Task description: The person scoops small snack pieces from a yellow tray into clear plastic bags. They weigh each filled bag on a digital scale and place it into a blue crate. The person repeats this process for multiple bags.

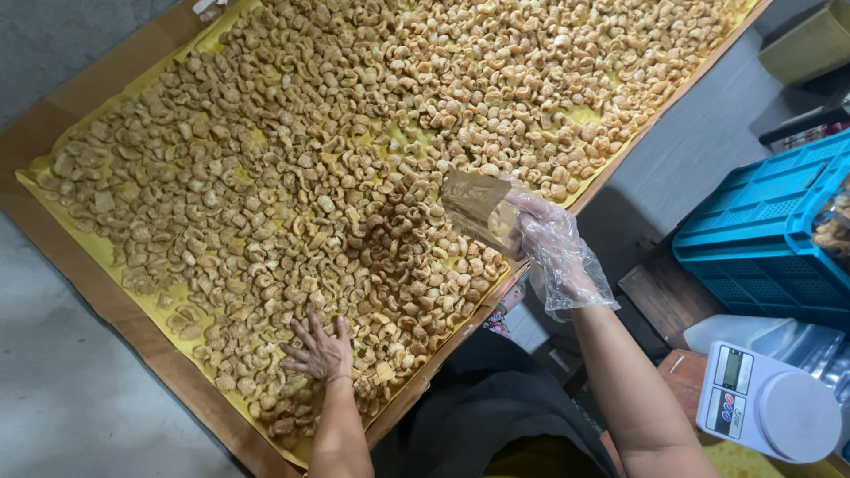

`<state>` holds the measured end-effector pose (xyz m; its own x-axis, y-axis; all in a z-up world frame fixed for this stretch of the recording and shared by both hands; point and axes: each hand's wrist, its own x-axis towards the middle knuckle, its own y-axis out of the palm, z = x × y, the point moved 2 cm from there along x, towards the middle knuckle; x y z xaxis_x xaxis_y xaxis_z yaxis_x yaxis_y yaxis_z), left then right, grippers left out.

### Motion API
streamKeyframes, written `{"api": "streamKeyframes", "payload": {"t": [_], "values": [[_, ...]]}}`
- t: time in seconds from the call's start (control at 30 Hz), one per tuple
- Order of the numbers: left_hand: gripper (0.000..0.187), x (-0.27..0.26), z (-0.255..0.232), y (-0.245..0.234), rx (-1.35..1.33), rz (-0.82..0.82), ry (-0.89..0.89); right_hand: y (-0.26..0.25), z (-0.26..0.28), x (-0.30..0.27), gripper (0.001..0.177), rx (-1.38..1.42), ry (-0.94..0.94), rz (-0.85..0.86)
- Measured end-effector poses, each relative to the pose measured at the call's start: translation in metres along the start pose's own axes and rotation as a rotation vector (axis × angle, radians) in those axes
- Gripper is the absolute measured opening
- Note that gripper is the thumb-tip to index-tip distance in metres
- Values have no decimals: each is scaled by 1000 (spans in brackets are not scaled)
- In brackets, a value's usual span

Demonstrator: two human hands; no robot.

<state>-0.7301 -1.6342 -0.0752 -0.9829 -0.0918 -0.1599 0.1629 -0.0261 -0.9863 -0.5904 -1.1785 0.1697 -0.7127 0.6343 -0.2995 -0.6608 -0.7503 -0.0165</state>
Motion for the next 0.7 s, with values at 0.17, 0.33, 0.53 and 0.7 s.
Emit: {"api": "streamKeyframes", "payload": {"t": [0.17, 0.33, 0.53, 0.7], "values": [[95, -5, -8, -30, -120, 85, 17, 14, 3, 16, 34, -11, 14, 79], [92, 27, -17, -95, -458, -119, 50, 69, 27, 21, 35, 15, -123, 422], [87, 116, 13, -85, -281, -35, -102, 199, 48, 17, 38, -198, -3, 558], [91, 124, 30, -41, -176, -97, -30, 260, 49, 6, 36, -174, -50, 691]]}}
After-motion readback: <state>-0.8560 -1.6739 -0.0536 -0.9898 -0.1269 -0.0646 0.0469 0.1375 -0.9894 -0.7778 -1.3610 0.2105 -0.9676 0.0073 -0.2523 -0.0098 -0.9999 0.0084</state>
